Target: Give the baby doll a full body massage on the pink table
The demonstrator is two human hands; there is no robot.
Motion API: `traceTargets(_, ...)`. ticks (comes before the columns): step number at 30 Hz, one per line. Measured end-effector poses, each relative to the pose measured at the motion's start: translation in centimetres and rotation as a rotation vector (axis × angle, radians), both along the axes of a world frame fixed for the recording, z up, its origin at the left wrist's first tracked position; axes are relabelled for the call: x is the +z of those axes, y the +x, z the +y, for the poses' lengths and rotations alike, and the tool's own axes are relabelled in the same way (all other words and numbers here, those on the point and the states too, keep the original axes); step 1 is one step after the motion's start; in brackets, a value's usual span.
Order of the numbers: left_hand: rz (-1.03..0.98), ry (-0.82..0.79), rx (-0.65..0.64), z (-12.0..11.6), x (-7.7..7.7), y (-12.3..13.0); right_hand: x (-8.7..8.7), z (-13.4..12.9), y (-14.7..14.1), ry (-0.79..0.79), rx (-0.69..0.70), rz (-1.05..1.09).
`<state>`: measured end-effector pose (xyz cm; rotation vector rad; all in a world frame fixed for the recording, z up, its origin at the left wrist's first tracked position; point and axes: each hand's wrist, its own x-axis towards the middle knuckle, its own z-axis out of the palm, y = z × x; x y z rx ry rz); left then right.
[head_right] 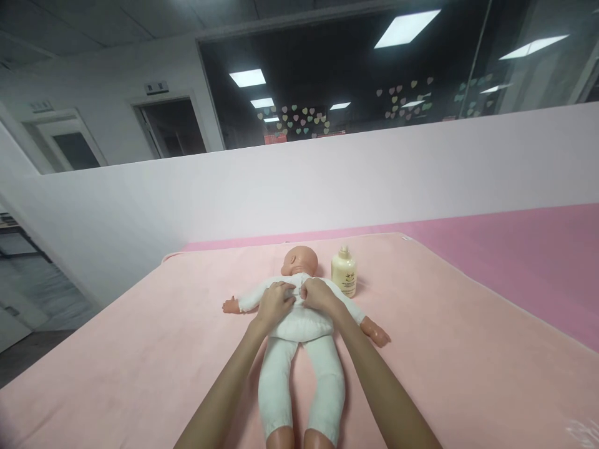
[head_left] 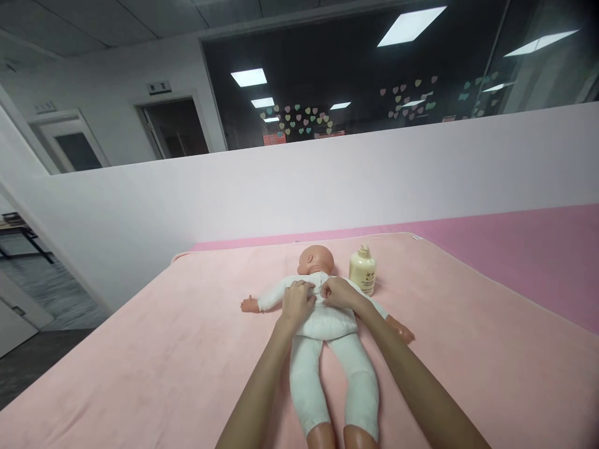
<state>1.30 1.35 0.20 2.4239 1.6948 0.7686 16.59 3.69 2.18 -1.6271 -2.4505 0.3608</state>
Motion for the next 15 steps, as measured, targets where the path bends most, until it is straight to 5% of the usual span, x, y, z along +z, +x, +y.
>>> traceTargets(5,0.043,-0.009,0.103,1.2,-0.2,0.9,1.4,-0.5,0.5,-0.025,0.041,0.025)
traceTargets(8,0.033,-0.018,0.106,1.6,0.0,1.1,1.9,-0.5,0.6,0.134,-0.064,0.107)
traceTargets(15,-0.013,-0.062,0.114,1.4,0.0,0.8,-1.4,0.6,-0.6,0.258,-0.239,-0.053)
